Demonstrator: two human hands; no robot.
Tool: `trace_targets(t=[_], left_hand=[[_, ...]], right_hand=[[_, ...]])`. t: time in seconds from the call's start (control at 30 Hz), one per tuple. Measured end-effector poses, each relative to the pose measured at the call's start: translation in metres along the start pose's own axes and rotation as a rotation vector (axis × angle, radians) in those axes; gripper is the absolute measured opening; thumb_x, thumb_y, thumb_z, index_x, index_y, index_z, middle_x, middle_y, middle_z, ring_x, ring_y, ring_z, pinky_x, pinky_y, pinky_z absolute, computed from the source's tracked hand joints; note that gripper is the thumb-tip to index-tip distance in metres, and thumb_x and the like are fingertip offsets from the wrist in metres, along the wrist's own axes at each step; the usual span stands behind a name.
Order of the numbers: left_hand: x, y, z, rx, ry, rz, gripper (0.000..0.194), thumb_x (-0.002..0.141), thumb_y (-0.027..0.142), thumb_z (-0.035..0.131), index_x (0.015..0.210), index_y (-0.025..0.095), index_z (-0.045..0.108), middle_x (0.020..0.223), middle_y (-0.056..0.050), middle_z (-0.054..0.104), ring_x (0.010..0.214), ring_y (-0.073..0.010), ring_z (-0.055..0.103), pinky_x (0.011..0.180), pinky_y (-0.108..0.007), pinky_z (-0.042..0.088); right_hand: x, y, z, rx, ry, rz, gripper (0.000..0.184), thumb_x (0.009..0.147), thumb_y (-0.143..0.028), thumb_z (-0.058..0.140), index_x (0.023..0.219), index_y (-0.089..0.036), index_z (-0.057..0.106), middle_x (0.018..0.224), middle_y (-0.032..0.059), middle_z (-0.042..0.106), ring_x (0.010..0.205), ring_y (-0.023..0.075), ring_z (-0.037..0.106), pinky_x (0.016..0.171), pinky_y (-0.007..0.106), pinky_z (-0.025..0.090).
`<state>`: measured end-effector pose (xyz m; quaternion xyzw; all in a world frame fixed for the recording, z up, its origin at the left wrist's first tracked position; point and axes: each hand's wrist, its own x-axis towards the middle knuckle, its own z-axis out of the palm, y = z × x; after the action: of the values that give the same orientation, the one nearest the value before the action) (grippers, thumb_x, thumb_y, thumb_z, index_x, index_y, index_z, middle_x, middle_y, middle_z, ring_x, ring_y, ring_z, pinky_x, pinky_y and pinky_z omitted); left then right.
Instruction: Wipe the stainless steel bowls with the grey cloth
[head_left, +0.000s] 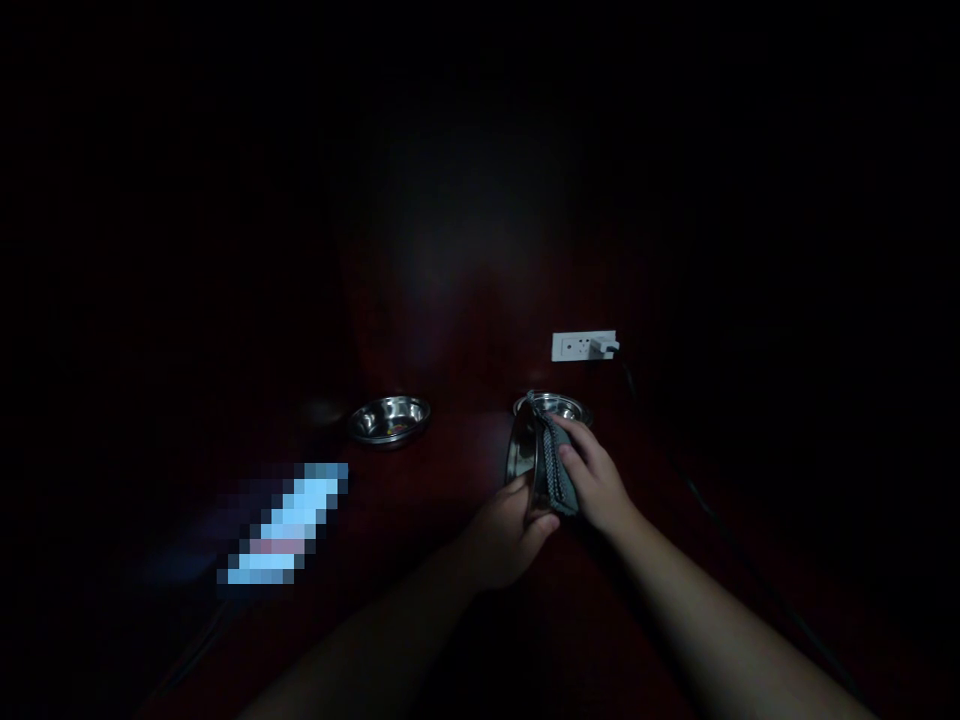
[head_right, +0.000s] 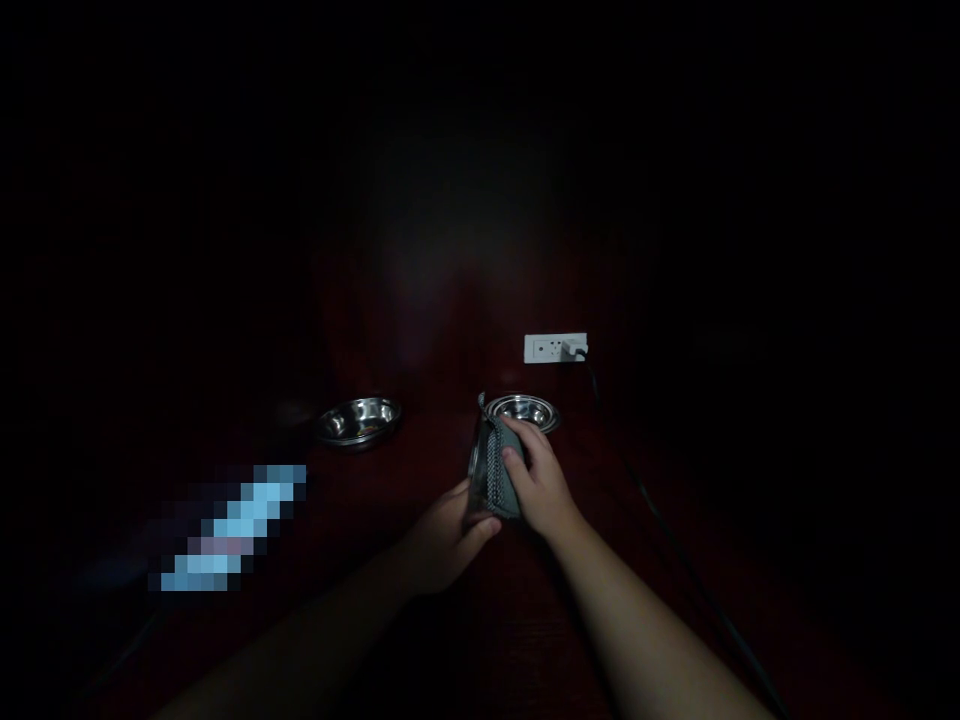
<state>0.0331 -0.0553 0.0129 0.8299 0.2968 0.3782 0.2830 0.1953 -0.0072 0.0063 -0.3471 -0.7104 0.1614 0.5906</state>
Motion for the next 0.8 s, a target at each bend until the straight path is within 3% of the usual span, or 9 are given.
trace_targets(t=[0.13,0.27,0.43,0.7,0.8], left_hand=[[0.001,0.002,-0.002,0.010,-0.038,0.021,0.025,0.082,0.014,0.047,0.105,0.016,0.057,0.117,-0.009,0.056,0.105,-0.0187,0.054,0.095,-0.032,0.042],[0.000,0.002,-0.003,0.023,-0.064,0.034,0.017,0.082,0.014,0.048,0.095,0.015,0.059,0.109,-0.008,0.059,0.097,-0.0186,0.056,0.088,-0.032,0.045],[-0.001,0.003,-0.003,0.005,-0.095,0.049,0.025,0.082,0.013,0.048,0.103,0.016,0.059,0.106,-0.007,0.061,0.093,-0.0177,0.058,0.086,-0.031,0.045],[-0.004,0.000,-0.003,0.044,-0.151,0.103,0.031,0.082,0.017,0.049,0.111,0.016,0.059,0.107,-0.009,0.063,0.099,-0.0206,0.058,0.088,-0.035,0.045],[-0.004,0.001,-0.003,0.021,-0.172,0.135,0.033,0.083,0.016,0.047,0.115,0.016,0.057,0.110,-0.010,0.061,0.101,-0.0201,0.058,0.090,-0.034,0.044]], right_hand=[[0.001,-0.006,0.003,0.027,0.093,-0.008,0.036,0.087,-0.037,0.045,0.118,-0.021,0.054,0.127,0.0085,0.053,0.121,0.0222,0.045,0.107,0.042,0.029],[0.003,-0.012,0.003,0.144,0.172,0.118,0.029,0.083,-0.040,0.052,0.105,-0.022,0.057,0.110,0.0065,0.062,0.104,0.0229,0.057,0.096,0.042,0.040],[0.005,-0.007,0.000,0.253,0.215,0.279,0.032,0.077,-0.047,0.057,0.095,-0.022,0.062,0.092,0.0033,0.066,0.087,0.0219,0.060,0.083,0.038,0.046],[0.006,0.008,0.008,0.587,0.321,0.484,0.035,0.073,-0.050,0.061,0.097,-0.025,0.064,0.098,0.0009,0.069,0.092,0.0211,0.064,0.089,0.039,0.047],[0.005,0.007,0.012,0.666,0.367,0.520,0.034,0.076,-0.051,0.057,0.094,-0.023,0.065,0.092,0.0019,0.071,0.086,0.0210,0.066,0.084,0.039,0.051]])
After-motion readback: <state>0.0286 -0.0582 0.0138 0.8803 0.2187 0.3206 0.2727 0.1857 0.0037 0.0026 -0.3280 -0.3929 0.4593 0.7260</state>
